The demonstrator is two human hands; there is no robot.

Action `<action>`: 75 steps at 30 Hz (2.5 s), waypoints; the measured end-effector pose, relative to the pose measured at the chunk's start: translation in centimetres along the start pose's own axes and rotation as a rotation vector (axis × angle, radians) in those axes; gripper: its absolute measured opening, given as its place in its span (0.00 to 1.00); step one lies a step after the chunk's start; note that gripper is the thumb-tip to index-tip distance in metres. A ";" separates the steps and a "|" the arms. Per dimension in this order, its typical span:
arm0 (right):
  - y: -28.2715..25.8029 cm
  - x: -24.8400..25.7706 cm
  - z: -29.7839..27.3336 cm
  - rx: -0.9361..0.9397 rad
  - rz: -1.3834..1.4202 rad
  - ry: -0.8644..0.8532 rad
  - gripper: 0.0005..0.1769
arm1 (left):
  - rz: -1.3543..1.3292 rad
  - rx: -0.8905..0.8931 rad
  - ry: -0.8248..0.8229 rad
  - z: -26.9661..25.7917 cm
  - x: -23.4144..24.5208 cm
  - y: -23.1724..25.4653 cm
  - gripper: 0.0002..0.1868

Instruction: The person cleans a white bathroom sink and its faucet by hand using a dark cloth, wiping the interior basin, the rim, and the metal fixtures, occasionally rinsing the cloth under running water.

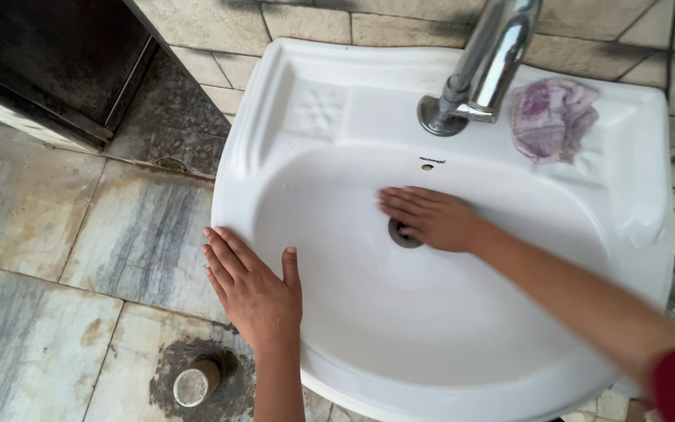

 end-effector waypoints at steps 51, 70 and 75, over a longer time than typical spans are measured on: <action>-9.1 -0.2 -16.1 -0.451 0.599 -0.970 0.45 | 0.045 0.129 -0.074 -4.0 0.6 0.0 0.52; 0.0 -0.1 -17.0 -0.438 0.080 -0.810 0.45 | 0.042 0.138 -0.072 -4.0 0.7 -0.1 0.52; -13.4 -3.1 -10.4 -0.374 0.741 -0.885 0.49 | 0.065 0.151 -0.091 -3.7 0.1 -0.3 0.52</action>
Point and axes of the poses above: each hand's wrist, its own z-axis towards the middle knuckle, its own x-axis out of the back of the hand, y = z × x, the point moved 10 cm from there along z, towards the middle knuckle, and after that the axes turned 2 degrees about -y, right-handed, at the moved point
